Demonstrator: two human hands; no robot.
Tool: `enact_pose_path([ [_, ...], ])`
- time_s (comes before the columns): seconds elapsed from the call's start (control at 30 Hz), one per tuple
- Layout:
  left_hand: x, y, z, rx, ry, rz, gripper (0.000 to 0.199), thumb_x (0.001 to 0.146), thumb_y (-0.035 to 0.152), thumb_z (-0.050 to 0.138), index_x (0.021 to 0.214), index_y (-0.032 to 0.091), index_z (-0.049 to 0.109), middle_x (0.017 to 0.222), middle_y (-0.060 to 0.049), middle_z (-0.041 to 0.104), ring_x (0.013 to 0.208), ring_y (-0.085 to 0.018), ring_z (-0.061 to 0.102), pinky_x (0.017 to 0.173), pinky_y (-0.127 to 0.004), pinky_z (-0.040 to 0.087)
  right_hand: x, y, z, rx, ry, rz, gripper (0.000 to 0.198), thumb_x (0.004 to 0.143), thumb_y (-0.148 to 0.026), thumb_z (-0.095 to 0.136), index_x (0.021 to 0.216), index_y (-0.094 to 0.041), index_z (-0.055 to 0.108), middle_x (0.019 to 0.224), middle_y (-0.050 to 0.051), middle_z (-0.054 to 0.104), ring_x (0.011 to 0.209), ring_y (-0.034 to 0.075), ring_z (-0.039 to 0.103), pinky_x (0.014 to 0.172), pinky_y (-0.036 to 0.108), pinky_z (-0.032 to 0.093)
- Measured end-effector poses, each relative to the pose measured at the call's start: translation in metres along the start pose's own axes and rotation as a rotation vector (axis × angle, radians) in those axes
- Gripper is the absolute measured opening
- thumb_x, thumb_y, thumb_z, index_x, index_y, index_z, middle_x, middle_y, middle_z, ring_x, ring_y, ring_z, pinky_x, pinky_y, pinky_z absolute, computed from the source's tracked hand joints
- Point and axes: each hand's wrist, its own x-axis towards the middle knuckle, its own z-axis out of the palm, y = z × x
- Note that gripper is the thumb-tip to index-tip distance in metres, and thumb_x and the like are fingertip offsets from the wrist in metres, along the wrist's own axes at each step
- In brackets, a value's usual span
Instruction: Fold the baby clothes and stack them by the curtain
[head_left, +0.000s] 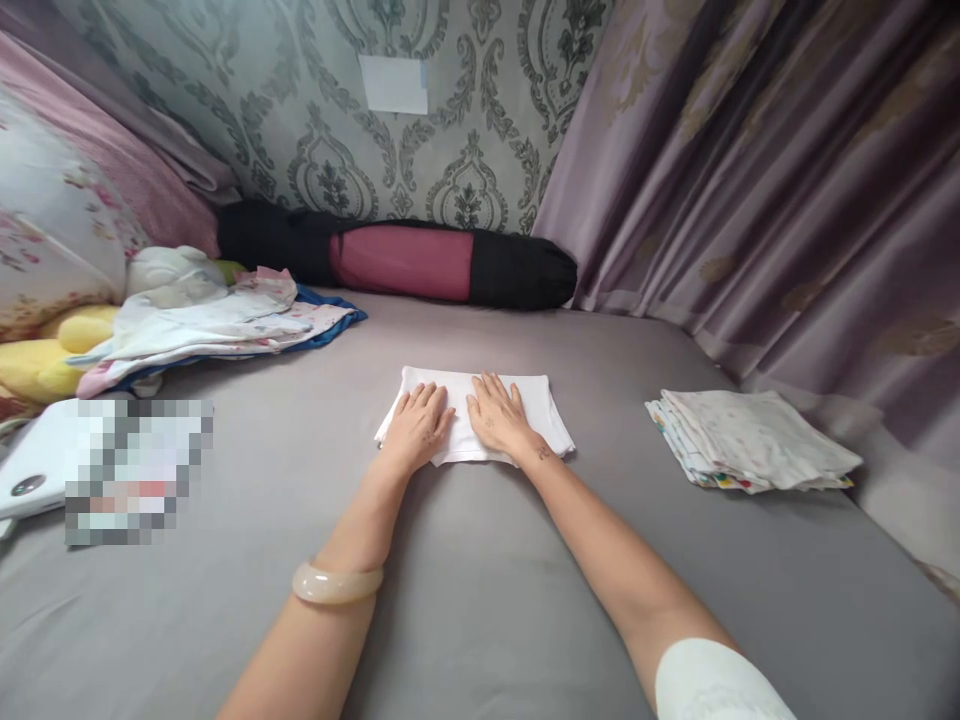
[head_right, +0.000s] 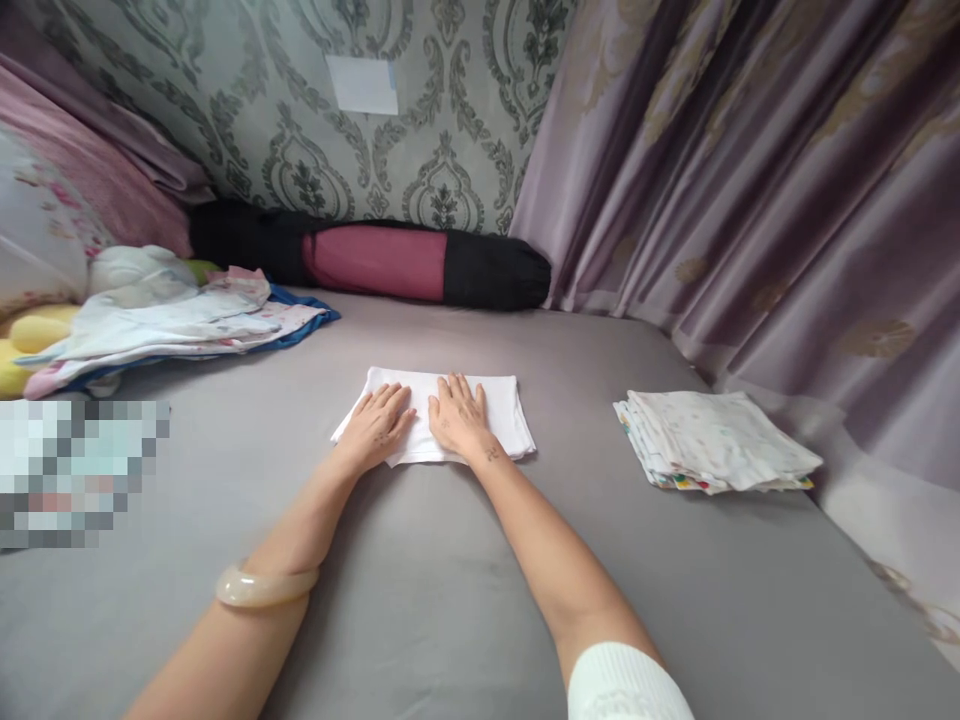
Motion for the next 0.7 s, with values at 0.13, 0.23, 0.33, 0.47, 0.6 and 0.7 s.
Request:
enact_pose_path([
  [0.13, -0.001, 0.002, -0.002, 0.011, -0.009, 0.000, 0.050, 0.099, 0.041, 0.033, 0.141, 0.014, 0.042, 0.151, -0.014, 0.041, 0.143, -0.028, 0.032, 0.117, -0.045, 0.023, -0.009, 0.016, -0.001, -0.038, 0.020, 0.028, 0.057, 0.099, -0.034, 0.022, 0.150, -0.009, 0.031, 0.158, 0.013, 0.025, 0.147, 0.025, 0.015, 0.119, 0.049, 0.006],
  [0.23, -0.002, 0.003, -0.003, 0.005, 0.002, 0.022, 0.054, 0.098, 0.045, 0.034, 0.141, 0.013, 0.042, 0.151, -0.017, 0.041, 0.141, -0.031, 0.033, 0.116, -0.048, 0.023, -0.012, 0.024, 0.003, -0.058, 0.029, 0.025, 0.057, 0.100, -0.034, 0.022, 0.150, -0.009, 0.032, 0.159, 0.013, 0.025, 0.147, 0.025, 0.015, 0.119, 0.047, 0.006],
  [0.33, -0.003, 0.003, -0.003, -0.011, 0.015, 0.047, 0.058, 0.096, 0.052, 0.037, 0.140, 0.014, 0.043, 0.150, -0.017, 0.041, 0.141, -0.033, 0.032, 0.116, -0.050, 0.022, -0.012, 0.025, 0.007, -0.061, 0.060, 0.027, 0.056, 0.100, -0.034, 0.022, 0.149, -0.010, 0.033, 0.158, 0.012, 0.026, 0.147, 0.024, 0.016, 0.119, 0.047, 0.006],
  [0.47, -0.003, 0.001, -0.001, -0.038, 0.028, 0.070, 0.063, 0.093, 0.059, 0.039, 0.139, 0.017, 0.042, 0.149, -0.017, 0.042, 0.141, -0.033, 0.032, 0.115, -0.051, 0.021, -0.012, 0.024, 0.010, -0.062, 0.082, 0.041, 0.055, 0.099, -0.034, 0.024, 0.149, -0.012, 0.034, 0.158, 0.011, 0.027, 0.147, 0.023, 0.017, 0.118, 0.047, 0.007],
  [0.6, -0.003, 0.000, -0.001, -0.043, 0.010, 0.075, 0.064, 0.092, 0.060, 0.039, 0.139, 0.017, 0.042, 0.149, -0.017, 0.042, 0.141, -0.033, 0.030, 0.115, -0.051, 0.020, -0.012, 0.023, 0.010, -0.059, 0.095, 0.041, 0.054, 0.099, -0.034, 0.026, 0.148, -0.013, 0.036, 0.158, 0.011, 0.029, 0.146, 0.022, 0.019, 0.118, 0.045, 0.006],
  [0.7, -0.003, 0.000, -0.002, -0.046, 0.012, 0.081, 0.062, 0.092, 0.060, 0.039, 0.138, 0.018, 0.042, 0.148, -0.016, 0.042, 0.141, -0.031, 0.031, 0.116, -0.050, 0.020, -0.014, 0.024, 0.007, -0.042, 0.088, 0.038, 0.054, 0.099, -0.033, 0.026, 0.148, -0.013, 0.036, 0.157, 0.011, 0.029, 0.146, 0.022, 0.019, 0.119, 0.044, 0.006],
])
